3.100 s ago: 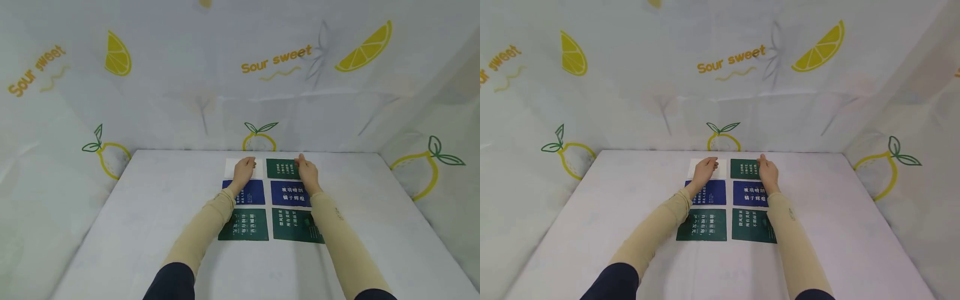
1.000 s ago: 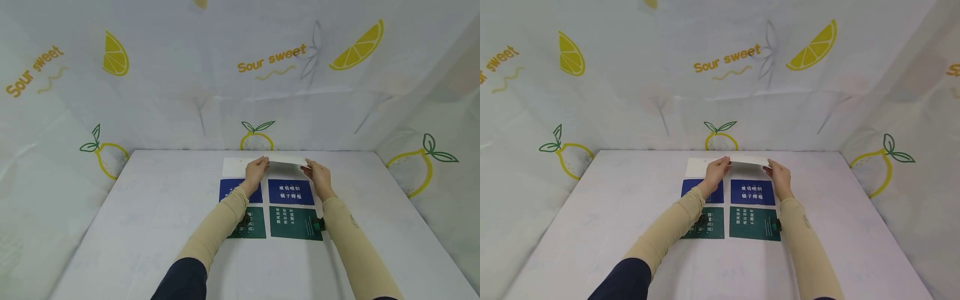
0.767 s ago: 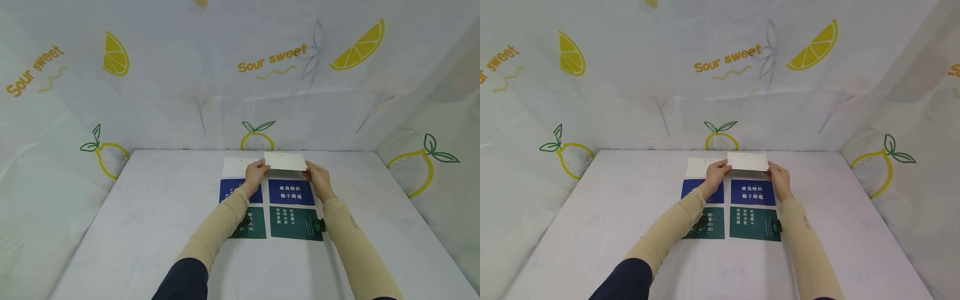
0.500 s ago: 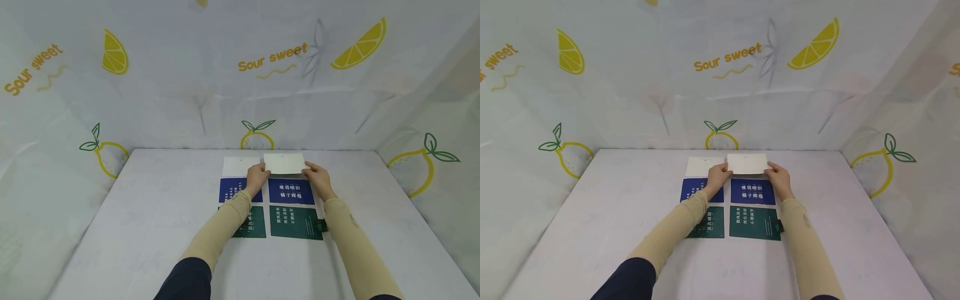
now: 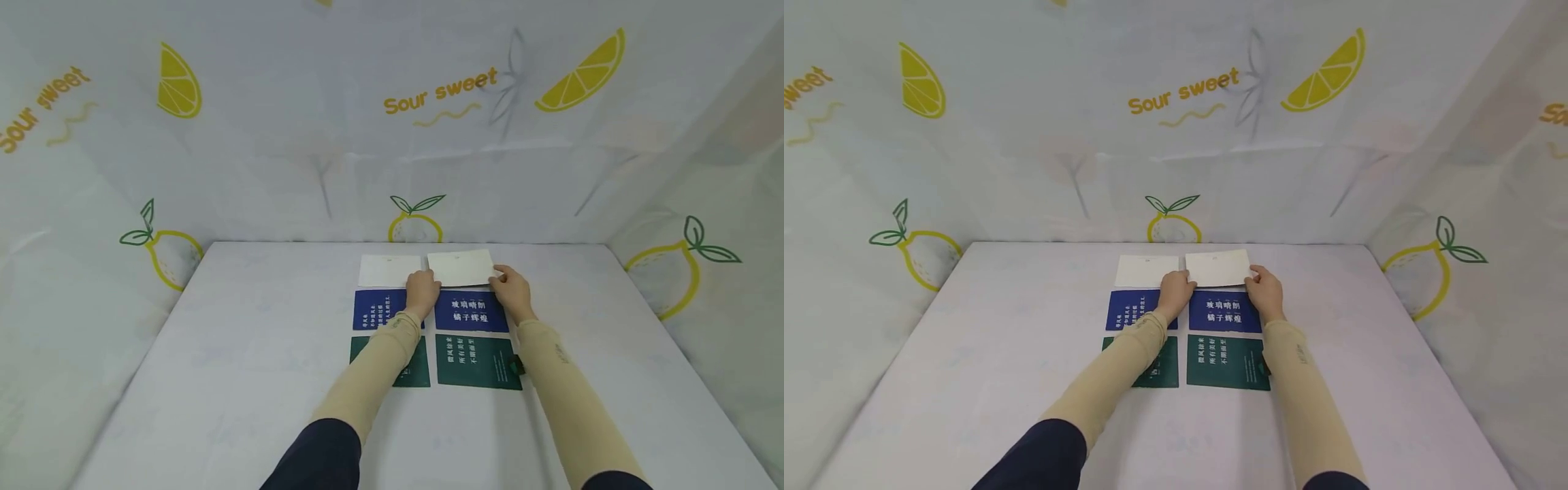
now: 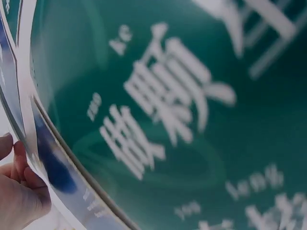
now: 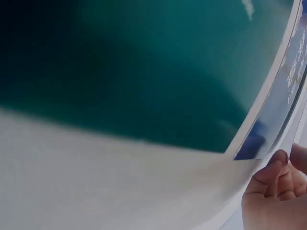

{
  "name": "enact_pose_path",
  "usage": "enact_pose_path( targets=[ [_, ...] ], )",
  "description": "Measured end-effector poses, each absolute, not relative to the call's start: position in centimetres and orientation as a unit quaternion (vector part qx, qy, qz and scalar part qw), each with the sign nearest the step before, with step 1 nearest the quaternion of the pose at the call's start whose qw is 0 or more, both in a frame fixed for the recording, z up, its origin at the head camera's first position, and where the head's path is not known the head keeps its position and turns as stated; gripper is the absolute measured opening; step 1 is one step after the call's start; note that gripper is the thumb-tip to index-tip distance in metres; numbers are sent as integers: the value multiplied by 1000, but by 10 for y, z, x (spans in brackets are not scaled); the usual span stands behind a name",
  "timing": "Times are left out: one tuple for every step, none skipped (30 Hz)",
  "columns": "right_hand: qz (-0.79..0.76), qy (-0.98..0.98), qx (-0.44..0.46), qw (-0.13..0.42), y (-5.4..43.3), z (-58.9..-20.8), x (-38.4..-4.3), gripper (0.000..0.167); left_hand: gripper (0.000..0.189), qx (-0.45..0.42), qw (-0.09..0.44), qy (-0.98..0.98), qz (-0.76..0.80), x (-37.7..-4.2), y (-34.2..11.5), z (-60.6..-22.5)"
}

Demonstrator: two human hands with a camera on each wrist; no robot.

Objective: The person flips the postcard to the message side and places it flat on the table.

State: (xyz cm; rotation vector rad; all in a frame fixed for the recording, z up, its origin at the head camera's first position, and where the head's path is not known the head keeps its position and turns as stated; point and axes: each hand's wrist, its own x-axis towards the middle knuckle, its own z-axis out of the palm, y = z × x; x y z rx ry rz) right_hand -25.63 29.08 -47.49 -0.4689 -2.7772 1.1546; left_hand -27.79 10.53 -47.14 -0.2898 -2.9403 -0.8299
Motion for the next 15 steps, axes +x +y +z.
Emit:
enact_pose_path(
  targets=[
    [379,-911,-156,49,290,-475,-257,46,24,-89,33,-954,-284,-277,105,-471],
    [376,-911,-159,48,290,-476,-257,46,24,-84,27,-950,-298,-277,105,-471],
    [375,-912,-162,46,290,-476,-258,46,23,-79,22,-946,-314,-276,105,-471],
    [375,-911,-167,43,290,-476,-258,47,22,-74,18,-940,-331,-275,104,-470],
    [374,-911,-170,39,290,-476,-258,47,21,-70,12,-936,-346,-275,104,-470],
    [374,-910,-173,34,290,-476,-257,47,21,-68,7,-931,-357,-274,103,-470],
    [372,-911,-175,31,290,-475,-257,47,20,-67,7,-929,-363,-274,103,-469],
    [370,-912,-176,28,290,-474,-256,46,20,-68,7,-927,-369,-274,102,-468],
    [370,-912,-177,26,290,-473,-256,46,22,-68,6,-925,-374,-274,102,-468],
    [369,-912,-178,24,291,-472,-255,46,25,-70,6,-924,-376,-274,101,-467],
    [369,-912,-178,22,291,-471,-254,45,28,-72,5,-924,-375,-274,101,-467],
    [368,-912,-178,20,291,-470,-254,45,29,-73,6,-925,-374,-274,101,-466],
    [368,-912,-179,16,291,-470,-253,45,30,-73,7,-925,-373,-273,101,-466],
    [369,-912,-179,12,291,-469,-253,45,28,-73,6,-926,-371,-273,101,-466],
    [369,-912,-179,6,291,-470,-253,45,29,-73,2,-927,-368,-273,101,-467]
  ],
)
